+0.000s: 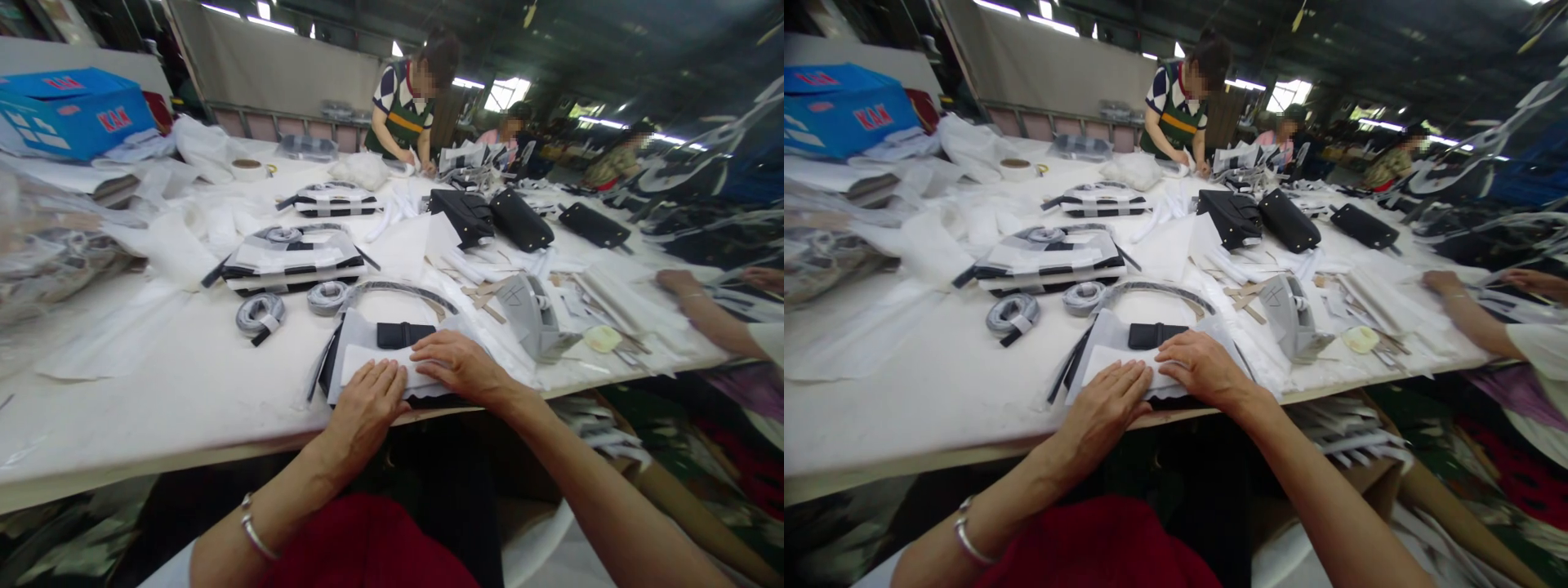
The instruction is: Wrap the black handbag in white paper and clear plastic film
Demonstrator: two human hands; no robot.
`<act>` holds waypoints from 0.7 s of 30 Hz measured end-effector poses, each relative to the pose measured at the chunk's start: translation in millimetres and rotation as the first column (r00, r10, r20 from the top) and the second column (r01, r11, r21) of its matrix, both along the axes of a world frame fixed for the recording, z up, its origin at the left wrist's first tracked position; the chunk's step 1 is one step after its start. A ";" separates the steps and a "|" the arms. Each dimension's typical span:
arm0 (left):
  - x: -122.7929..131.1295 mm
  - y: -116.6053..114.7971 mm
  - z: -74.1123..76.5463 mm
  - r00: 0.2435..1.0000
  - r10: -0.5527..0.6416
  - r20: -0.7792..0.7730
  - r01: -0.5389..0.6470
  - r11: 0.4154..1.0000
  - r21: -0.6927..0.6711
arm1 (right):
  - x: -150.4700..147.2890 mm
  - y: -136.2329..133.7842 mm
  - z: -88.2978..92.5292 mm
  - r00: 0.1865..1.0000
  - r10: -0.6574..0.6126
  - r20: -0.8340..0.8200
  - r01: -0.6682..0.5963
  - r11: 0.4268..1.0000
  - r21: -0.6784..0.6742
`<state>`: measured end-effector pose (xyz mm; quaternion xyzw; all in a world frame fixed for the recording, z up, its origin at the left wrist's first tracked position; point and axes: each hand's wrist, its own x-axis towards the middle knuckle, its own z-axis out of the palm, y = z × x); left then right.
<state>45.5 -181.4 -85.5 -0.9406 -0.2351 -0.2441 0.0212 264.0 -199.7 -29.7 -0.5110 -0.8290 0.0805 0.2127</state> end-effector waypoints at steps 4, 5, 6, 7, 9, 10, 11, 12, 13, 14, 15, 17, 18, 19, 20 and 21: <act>1.3 -1.4 -1.1 1.000 -0.002 0.029 0.001 1.000 0.013 | -4.7 -36.3 -8.6 0.996 -0.029 0.083 0.031 0.999 -0.030; 1.7 -1.6 -2.1 1.000 -0.001 0.029 0.000 1.000 0.020 | -7.1 -43.5 -13.6 0.994 -0.048 0.100 0.050 0.999 -0.012; 2.1 -1.9 -2.8 1.000 0.001 0.026 -0.002 1.000 0.027 | -9.8 -49.4 -19.4 0.990 -0.069 0.119 0.068 0.998 0.013; 2.5 -2.5 -2.9 1.000 0.006 0.017 -0.006 0.999 0.031 | -12.4 -54.1 -25.8 0.986 -0.089 0.140 0.083 0.995 0.047; 3.4 -4.5 -0.2 1.000 0.020 -0.023 -0.020 1.000 0.014 | -17.3 -60.2 -39.3 0.974 -0.142 0.176 0.117 0.983 0.145; 4.1 -5.8 2.7 0.998 0.028 -0.052 -0.029 1.000 -0.005 | -19.2 -62.0 -45.9 0.968 -0.171 0.184 0.132 0.970 0.206; 5.1 -7.2 6.4 0.996 0.035 -0.086 -0.038 0.999 -0.026 | -20.6 -63.2 -52.0 0.963 -0.194 0.186 0.141 0.954 0.264; 6.2 -8.6 10.6 0.992 0.042 -0.122 -0.047 0.998 -0.043 | -21.5 -63.9 -57.3 0.961 -0.209 0.182 0.145 0.938 0.314; 7.5 -10.0 14.9 0.986 0.047 -0.158 -0.056 0.997 -0.053 | -21.9 -64.2 -61.5 0.960 -0.216 0.177 0.144 0.925 0.352; 8.9 -11.3 18.8 0.980 0.053 -0.190 -0.064 0.997 -0.052 | -22.0 -64.4 -64.7 0.961 -0.217 0.172 0.139 0.917 0.375; 10.3 -12.4 22.0 0.975 0.060 -0.214 -0.071 0.997 -0.042 | -21.8 -64.4 -66.8 0.962 -0.215 0.169 0.136 0.911 0.388; 12.6 -14.2 25.5 0.970 0.072 -0.233 -0.077 0.997 -0.012 | -21.2 -64.4 -68.6 0.963 -0.216 0.164 0.136 0.908 0.396; 13.3 -14.7 25.6 0.971 0.074 -0.228 -0.074 0.997 0.005 | -20.9 -64.5 -68.9 0.963 -0.216 0.161 0.137 0.908 0.396; 13.6 -15.1 24.9 0.973 0.071 -0.219 -0.068 0.997 0.021 | -20.7 -64.5 -69.0 0.964 -0.216 0.157 0.139 0.907 0.396; 13.5 -15.4 23.6 0.976 0.067 -0.209 -0.061 0.998 0.034 | -20.5 -64.5 -69.1 0.964 -0.217 0.152 0.142 0.907 0.397; 13.2 -15.4 21.8 0.977 0.060 -0.203 -0.053 0.998 0.039 | -20.5 -64.6 -69.4 0.965 -0.217 0.144 0.144 0.905 0.400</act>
